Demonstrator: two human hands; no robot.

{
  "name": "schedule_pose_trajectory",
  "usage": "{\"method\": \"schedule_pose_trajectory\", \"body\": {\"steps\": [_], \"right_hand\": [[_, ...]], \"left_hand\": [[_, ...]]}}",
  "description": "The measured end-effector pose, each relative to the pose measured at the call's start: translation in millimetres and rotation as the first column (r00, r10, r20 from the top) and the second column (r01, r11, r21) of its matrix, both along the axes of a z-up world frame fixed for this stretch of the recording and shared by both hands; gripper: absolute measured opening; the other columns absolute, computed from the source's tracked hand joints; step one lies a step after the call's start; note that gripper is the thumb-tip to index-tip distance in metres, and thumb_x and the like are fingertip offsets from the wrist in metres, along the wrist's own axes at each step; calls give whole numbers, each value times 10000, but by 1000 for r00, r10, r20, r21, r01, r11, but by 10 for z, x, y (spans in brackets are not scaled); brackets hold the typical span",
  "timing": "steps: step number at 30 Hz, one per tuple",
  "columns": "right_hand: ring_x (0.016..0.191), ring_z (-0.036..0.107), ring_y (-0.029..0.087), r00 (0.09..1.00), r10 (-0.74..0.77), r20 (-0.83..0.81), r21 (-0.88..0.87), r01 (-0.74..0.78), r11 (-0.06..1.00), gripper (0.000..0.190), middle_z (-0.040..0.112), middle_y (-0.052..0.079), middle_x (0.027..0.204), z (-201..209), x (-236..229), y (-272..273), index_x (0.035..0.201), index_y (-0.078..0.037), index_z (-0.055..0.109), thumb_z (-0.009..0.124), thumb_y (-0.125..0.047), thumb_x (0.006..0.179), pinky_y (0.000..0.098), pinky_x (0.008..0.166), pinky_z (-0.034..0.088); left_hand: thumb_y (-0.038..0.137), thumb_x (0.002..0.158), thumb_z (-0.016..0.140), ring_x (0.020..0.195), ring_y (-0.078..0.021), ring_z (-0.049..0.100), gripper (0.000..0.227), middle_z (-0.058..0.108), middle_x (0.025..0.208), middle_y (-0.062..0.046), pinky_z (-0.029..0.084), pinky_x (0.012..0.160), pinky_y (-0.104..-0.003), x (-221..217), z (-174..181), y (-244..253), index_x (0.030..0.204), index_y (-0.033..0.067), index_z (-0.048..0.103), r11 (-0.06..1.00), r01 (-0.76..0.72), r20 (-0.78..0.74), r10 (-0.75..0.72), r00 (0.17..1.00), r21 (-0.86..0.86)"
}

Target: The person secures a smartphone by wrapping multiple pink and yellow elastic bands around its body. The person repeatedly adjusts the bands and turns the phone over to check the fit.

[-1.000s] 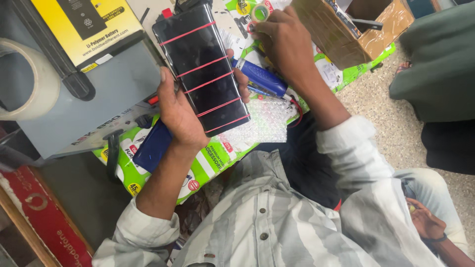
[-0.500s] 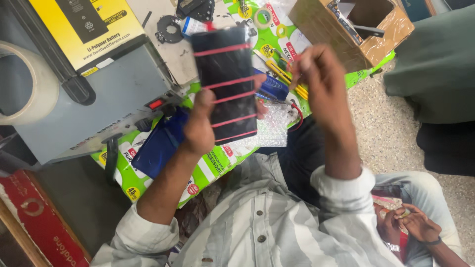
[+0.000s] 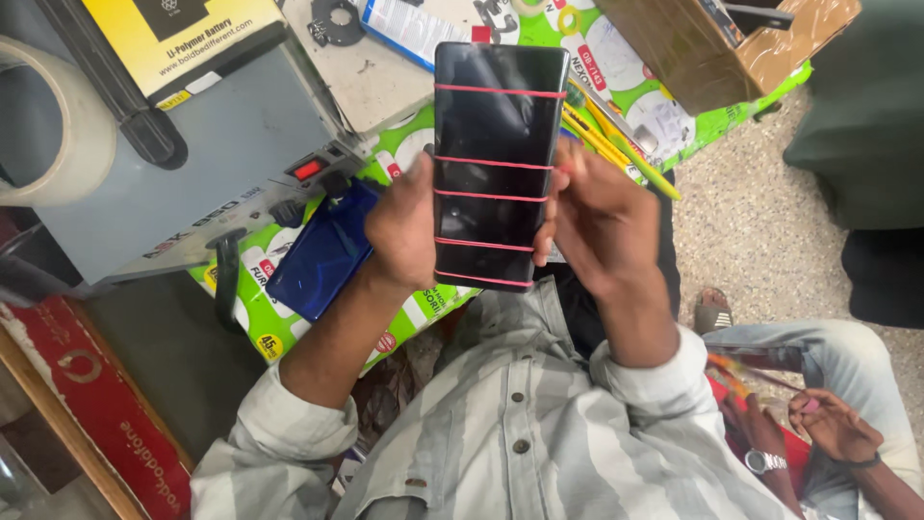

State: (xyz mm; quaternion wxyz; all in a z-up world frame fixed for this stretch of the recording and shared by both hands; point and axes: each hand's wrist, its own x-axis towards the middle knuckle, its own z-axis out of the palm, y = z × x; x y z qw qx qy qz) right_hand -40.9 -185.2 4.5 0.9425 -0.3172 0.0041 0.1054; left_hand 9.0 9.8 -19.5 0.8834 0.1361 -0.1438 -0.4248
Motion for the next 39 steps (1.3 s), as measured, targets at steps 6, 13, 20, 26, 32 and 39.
{"method": "schedule_pose_trajectory", "body": {"steps": [6, 13, 20, 26, 32, 39], "right_hand": [[962, 661, 209, 988, -154, -29, 177, 157, 972, 225, 626, 68, 880, 234, -250, -414, 865, -48, 629, 498, -195, 974, 469, 1096, 523], [886, 721, 210, 985, -119, 128, 289, 77, 954, 212, 715, 96, 1049, -601, -127, -352, 1225, -4, 539, 496, -175, 1109, 495, 820, 616], [1041, 731, 310, 841, -541, -2, -207, 529, 823, 574, 617, 327, 1479, -768, -110, -555, 1480, 126, 514, 715, -117, 1000, 246, 659, 552], [1264, 694, 344, 784, -242, 572, -681, 618, 393, 642, 637, 269, 1412, -696, -580, -337, 1375, 20, 645, 886, -280, 860, 329, 917, 625], [1086, 758, 361, 582, 67, 810, -580, 813, -45, 462, 711, 263, 1179, -431, -549, -171, 1116, 17, 725, 919, -220, 770, 344, 858, 626], [867, 790, 288, 527, 197, 827, -514, 850, -114, 322, 757, 212, 1012, -112, -519, -43, 1013, 47, 751, 938, -91, 790, 327, 715, 617]], "left_hand": [[536, 1097, 478, 1037, -339, 698, 750, 652, 1251, -262, 567, 956, -456, 89, 82, 17, 1436, -133, 494, 998, -31, -69, 27, 997, -62], [335, 1075, 584, 1029, -286, 699, 585, 657, 1265, -208, 587, 936, -445, -4, 110, -100, 1449, -102, 482, 981, -12, 31, 6, 999, 193], [339, 1133, 541, 1051, -292, 720, 498, 693, 1142, -241, 608, 968, -424, 18, 94, -154, 1401, -80, 534, 955, -192, 31, 190, 981, 227], [483, 1127, 546, 987, -247, 724, 514, 741, 1034, -212, 600, 942, -364, -153, 112, -215, 1256, -14, 518, 805, -475, 304, 381, 873, 354], [417, 1126, 605, 1000, -223, 728, 435, 735, 1045, -202, 607, 949, -362, -222, 65, -250, 1285, 27, 499, 764, -567, 392, 441, 807, 307], [304, 1121, 662, 987, -177, 710, 366, 733, 1019, -170, 590, 930, -324, -263, -35, -309, 1278, 31, 475, 665, -659, 487, 471, 735, 352]]}}
